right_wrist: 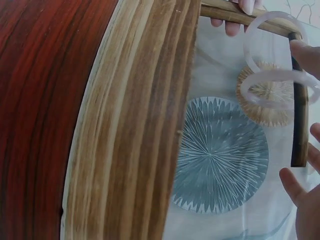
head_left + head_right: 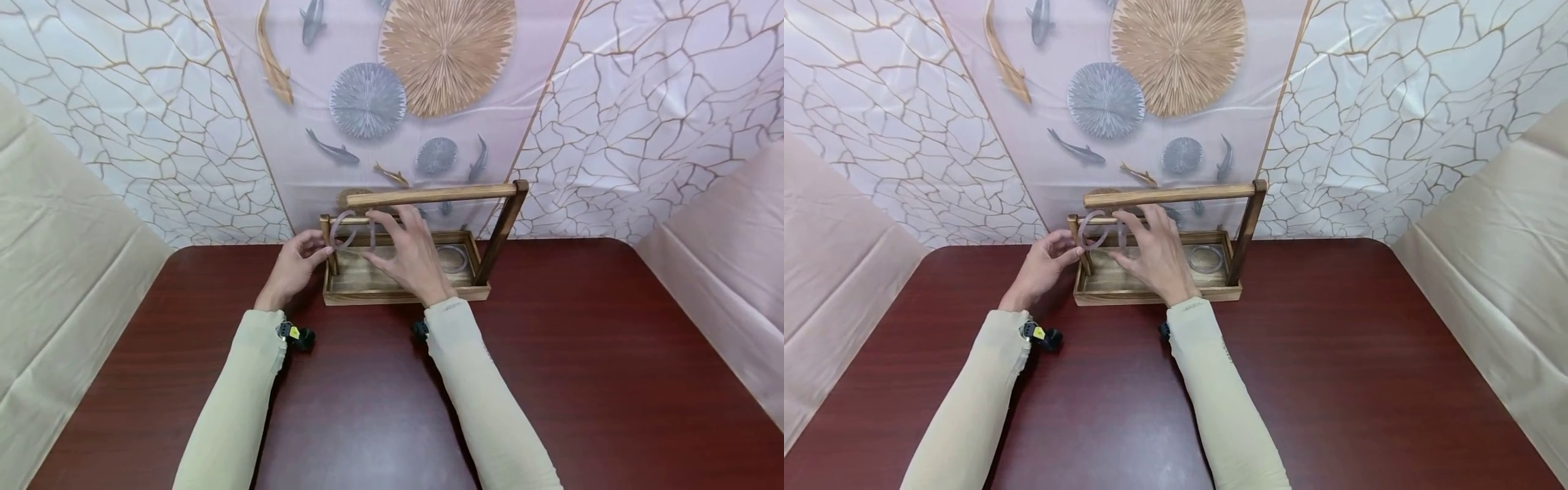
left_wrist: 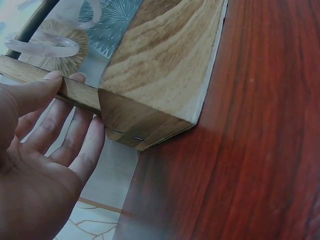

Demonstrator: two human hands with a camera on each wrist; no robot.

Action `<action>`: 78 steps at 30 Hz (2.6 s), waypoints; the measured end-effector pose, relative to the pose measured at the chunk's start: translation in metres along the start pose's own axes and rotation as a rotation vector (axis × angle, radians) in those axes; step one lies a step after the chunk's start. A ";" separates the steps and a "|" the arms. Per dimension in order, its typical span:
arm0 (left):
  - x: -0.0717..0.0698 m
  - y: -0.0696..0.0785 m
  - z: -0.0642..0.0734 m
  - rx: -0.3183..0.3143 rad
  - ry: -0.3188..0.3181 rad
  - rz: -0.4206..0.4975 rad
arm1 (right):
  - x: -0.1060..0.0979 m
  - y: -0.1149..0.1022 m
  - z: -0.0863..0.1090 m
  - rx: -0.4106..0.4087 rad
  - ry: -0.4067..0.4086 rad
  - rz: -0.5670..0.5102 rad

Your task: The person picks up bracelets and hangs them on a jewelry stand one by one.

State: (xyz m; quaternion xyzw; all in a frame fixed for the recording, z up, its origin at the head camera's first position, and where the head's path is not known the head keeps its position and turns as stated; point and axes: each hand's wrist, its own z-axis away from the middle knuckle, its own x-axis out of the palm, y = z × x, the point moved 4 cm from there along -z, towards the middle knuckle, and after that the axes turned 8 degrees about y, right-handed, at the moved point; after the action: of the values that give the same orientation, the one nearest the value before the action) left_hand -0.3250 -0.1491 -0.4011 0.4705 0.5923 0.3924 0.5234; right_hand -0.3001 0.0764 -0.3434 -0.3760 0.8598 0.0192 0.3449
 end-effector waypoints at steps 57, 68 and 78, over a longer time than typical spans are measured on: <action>-0.005 0.010 0.003 0.032 0.005 -0.179 | -0.041 0.007 0.015 0.109 -0.025 -0.111; -0.004 0.007 0.003 0.039 -0.005 -0.155 | -0.054 0.015 0.022 0.207 -0.089 -0.137; -0.005 0.007 0.003 0.018 -0.009 -0.144 | -0.061 0.020 0.026 0.213 -0.097 -0.115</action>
State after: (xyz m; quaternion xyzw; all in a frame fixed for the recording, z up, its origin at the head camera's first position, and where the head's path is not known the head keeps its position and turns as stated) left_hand -0.3209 -0.1521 -0.3933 0.4330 0.6258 0.3462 0.5487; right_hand -0.2690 0.1373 -0.3311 -0.3844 0.8164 -0.0740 0.4245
